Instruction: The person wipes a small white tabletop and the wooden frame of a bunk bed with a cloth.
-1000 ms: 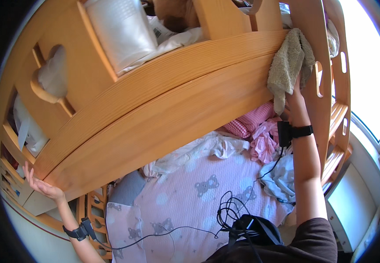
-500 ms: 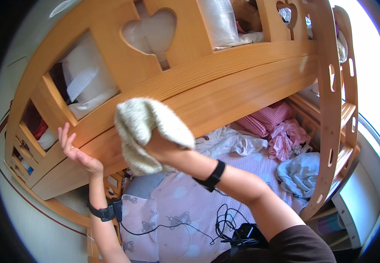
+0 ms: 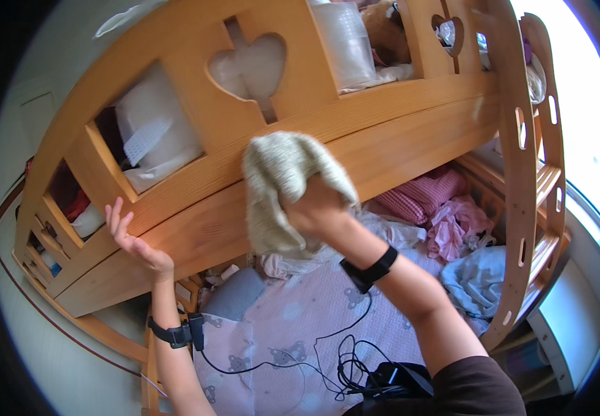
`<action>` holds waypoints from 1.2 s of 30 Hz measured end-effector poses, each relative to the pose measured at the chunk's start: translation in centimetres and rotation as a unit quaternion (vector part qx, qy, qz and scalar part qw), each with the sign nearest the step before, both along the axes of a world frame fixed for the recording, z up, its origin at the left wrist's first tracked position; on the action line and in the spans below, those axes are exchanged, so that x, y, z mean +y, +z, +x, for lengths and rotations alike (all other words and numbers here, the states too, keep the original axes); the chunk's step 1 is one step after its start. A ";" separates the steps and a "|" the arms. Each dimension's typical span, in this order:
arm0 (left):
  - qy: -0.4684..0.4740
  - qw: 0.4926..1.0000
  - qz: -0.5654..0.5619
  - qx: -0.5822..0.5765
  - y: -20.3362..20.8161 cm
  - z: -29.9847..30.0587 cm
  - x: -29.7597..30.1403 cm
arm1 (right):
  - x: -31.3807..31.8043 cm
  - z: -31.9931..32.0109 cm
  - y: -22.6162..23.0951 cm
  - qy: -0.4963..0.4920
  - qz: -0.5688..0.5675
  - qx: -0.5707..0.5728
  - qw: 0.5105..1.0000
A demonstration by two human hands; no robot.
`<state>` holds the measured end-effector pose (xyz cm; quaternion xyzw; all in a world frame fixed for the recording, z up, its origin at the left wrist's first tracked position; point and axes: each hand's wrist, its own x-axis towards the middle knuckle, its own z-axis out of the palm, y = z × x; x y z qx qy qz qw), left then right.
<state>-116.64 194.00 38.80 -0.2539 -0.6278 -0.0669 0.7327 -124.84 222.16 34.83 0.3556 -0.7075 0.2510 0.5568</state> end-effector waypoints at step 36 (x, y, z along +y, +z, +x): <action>0.108 0.994 0.026 0.023 -0.1 -0.1 -1.8 | 37.7 -17.3 -4.6 0.194 -0.413 -0.213 0.864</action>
